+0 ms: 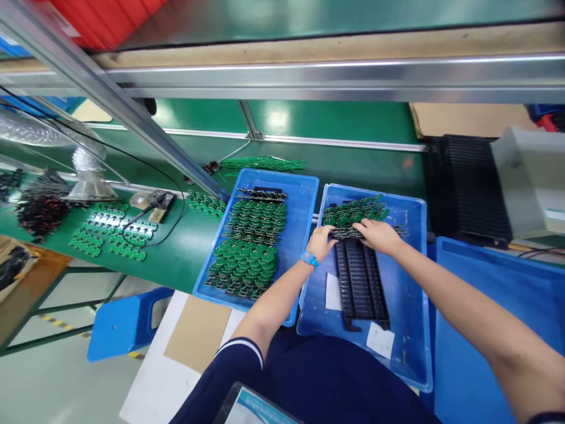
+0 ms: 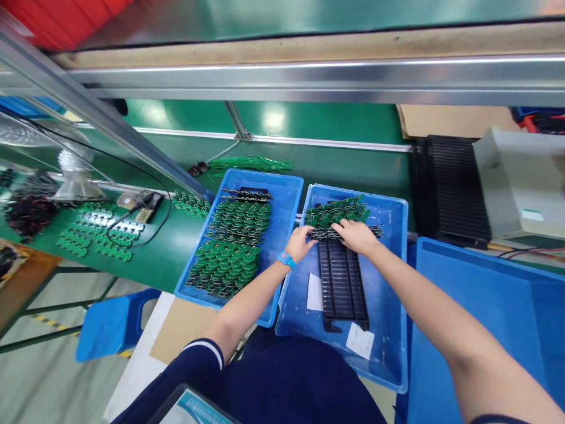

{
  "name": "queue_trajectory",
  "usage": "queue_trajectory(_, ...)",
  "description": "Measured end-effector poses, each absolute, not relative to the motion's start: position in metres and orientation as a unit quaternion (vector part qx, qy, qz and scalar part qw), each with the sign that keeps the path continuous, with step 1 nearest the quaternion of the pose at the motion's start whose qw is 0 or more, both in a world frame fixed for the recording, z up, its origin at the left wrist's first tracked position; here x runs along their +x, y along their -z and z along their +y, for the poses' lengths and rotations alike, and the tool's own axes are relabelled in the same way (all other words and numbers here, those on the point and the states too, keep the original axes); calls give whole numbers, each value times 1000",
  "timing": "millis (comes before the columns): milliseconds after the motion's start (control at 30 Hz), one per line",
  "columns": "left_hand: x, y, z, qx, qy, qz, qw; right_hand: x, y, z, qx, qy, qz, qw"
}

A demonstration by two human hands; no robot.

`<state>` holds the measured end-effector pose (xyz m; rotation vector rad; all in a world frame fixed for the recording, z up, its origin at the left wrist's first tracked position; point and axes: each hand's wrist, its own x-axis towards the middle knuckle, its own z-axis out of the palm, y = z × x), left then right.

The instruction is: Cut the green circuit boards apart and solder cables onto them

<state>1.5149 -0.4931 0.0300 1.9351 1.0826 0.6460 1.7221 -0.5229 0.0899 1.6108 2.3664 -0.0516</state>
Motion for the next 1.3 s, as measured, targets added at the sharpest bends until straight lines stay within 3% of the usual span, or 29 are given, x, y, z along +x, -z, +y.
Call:
queue_trajectory(167, 1458, -78, -521, 664, -405, 465, 423, 1702, -136, -527, 540, -1, 836, 98)
queue_trajectory(267, 1394, -103, -549, 548, -469, 503, 476, 1652, -153, -511, 567, 50, 820, 48)
queue_trajectory(433, 1257, -122, -572, 372, -531, 590, 481, 1481, -182, -459, 560, 174, 810, 3)
queue_trajectory(567, 1148, -105, -541, 253, -554, 632, 480, 1308, -192, -400, 540, 157, 827, 5)
queue_trajectory(733, 1059, -56, -465, 219, -543, 635, 504, 1147, -151, -328, 551, 121, 826, -2)
queue_trajectory(867, 1030, -13, -415, 207, -513, 651, 520, 1091, -99, -306, 582, 118, 804, 33)
queue_trajectory(1067, 1031, 30, -371, 188, -473, 652, 562, 1095, -40, -308, 615, 96, 781, 60)
queue_trajectory(1300, 1063, 50, -334, 213, -469, 646, 564, 1128, -21, -293, 592, 62, 804, 9)
